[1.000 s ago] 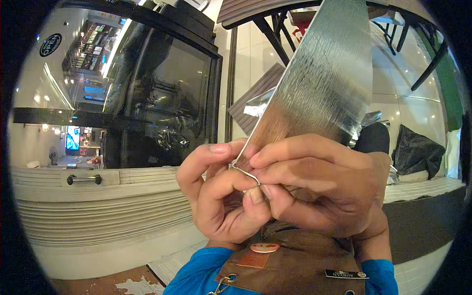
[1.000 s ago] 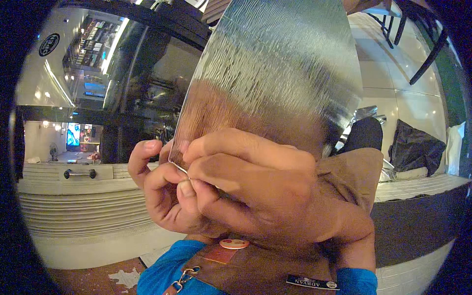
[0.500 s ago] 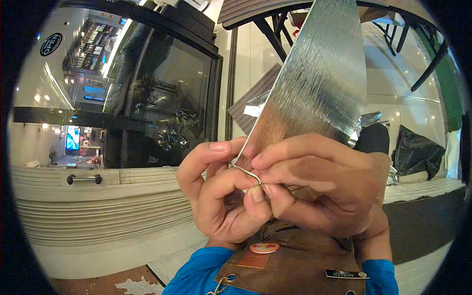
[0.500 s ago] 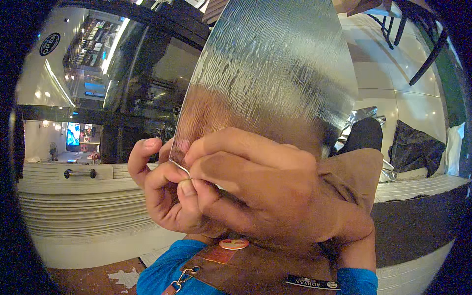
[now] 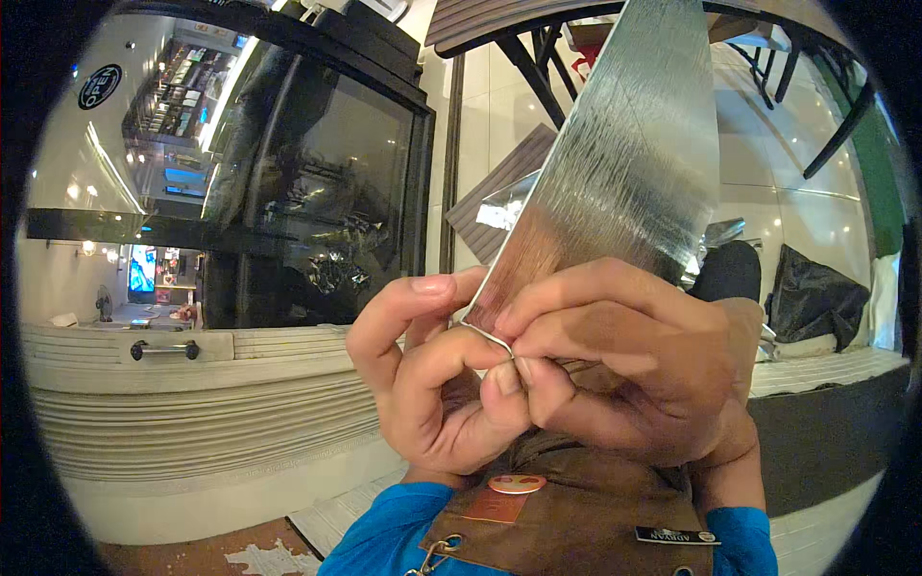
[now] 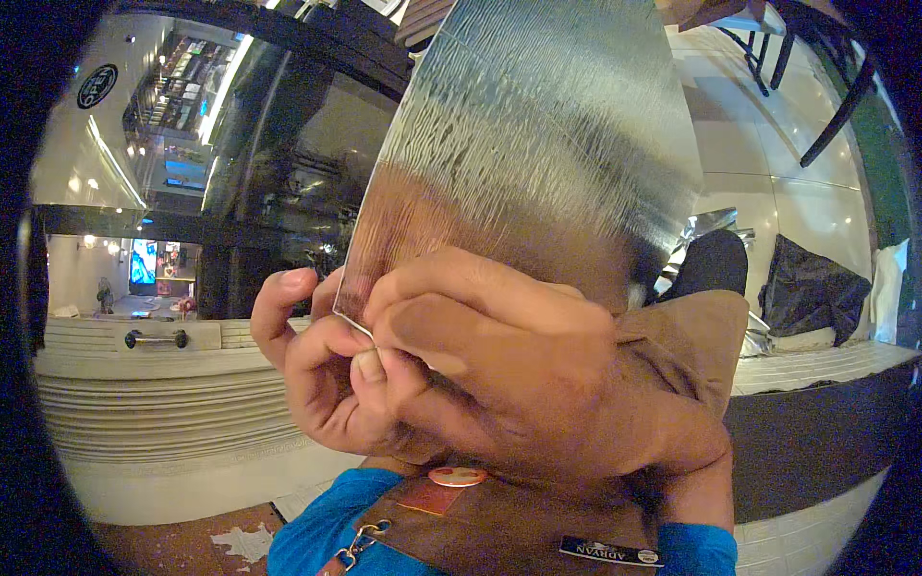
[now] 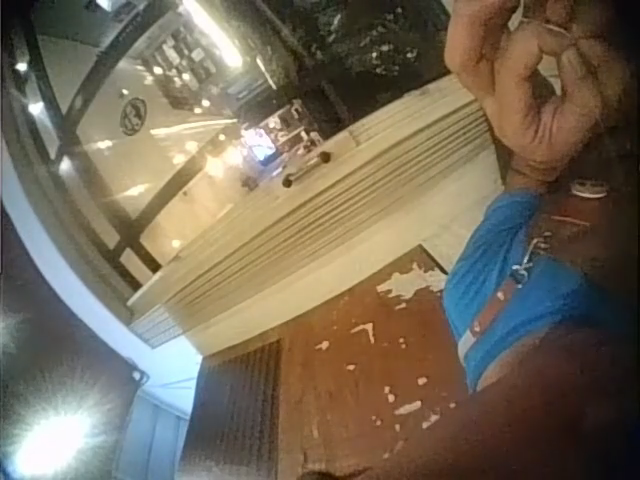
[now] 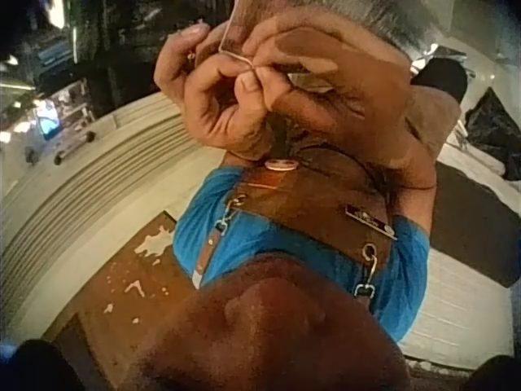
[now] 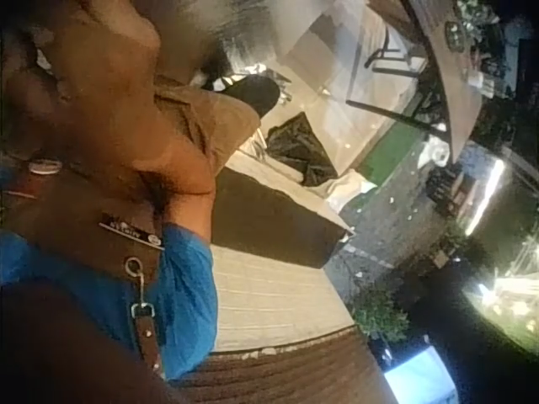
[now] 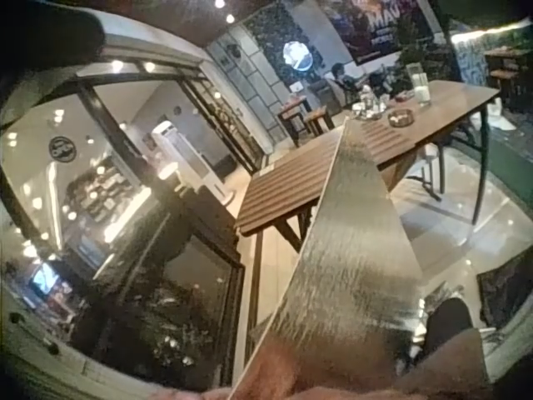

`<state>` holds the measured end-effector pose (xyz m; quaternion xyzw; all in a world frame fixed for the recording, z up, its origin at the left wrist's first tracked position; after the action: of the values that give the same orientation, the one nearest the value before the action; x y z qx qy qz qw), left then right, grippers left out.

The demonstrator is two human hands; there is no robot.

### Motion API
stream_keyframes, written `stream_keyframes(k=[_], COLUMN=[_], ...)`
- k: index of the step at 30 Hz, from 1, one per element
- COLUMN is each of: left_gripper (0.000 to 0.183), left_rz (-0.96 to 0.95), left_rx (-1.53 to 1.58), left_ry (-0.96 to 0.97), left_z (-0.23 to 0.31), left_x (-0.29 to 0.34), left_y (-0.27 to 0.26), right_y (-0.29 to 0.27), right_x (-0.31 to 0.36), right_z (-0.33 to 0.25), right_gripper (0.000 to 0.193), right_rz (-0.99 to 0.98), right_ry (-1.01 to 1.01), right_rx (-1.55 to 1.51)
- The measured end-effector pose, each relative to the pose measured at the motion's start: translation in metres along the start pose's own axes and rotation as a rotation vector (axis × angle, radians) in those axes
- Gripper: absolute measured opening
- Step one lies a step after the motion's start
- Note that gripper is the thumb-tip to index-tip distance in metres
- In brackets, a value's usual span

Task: Installing wood-textured decorative wall panels using adhesive backing.

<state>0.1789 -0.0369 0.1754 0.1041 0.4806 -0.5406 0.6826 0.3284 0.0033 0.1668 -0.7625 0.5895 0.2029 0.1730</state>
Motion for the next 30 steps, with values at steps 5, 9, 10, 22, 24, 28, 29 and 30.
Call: stream_keyframes(k=[5,9,10,22,24,28,29,30], left_gripper=[0.007,0.005,0.009,0.016,0.016,0.016,0.015,0.015], left_rz=[0.003,0.043,0.008,-0.043,-0.054,-0.028,-0.046,-0.028], left_rx=[-0.002,0.019,0.018,0.013,0.011,0.047,0.058,0.058], left_ry=[0.046,0.079,0.039,0.005,0.005,-0.011,-0.008,-0.011], left_z=[-0.0043,-0.0037,-0.0038,-0.0043,-0.0039,-0.0059,-0.0064,-0.0072], left_x=[-0.0002,-0.0007,-0.0008,-0.0003,0.0000,0.0017,0.0014,0.0012], left_y=[0.0043,0.0018,0.0013,-0.0002,0.0004,0.0009,0.0007,-0.0007], right_y=[0.0014,0.0015,0.0016,0.0023,0.0024,0.0023,0.0026,0.0026], right_x=[-0.0011,-0.0013,-0.0012,-0.0013,-0.0018,-0.0026,-0.0028,-0.0029], right_z=[0.0007,-0.0005,-0.0004,0.0018,0.0023,0.0019,0.0017,0.0017], right_gripper=[0.009,0.008,0.008,0.008,0.008,0.009,0.009,0.009], right_rz=[0.001,0.012,0.014,-0.023,-0.015,-0.005,-0.012,-0.015], right_ry=[-0.007,-0.017,-0.019,-0.011,0.001,-0.010,-0.011,-0.012], right_rx=[-0.023,-0.030,-0.035,-0.047,-0.072,-0.087,-0.086,-0.085])
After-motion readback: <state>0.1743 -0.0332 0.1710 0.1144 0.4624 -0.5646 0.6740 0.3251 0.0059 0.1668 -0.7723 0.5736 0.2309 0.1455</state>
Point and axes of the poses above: each hand's wrist, its own x-axis away from the middle knuckle, its own y-axis out of the palm, z = x × y, the point moved 4 cm from there along -x, towards the middle knuckle, and after that the axes turned 4 degrees about y, right-handed, at the moved point
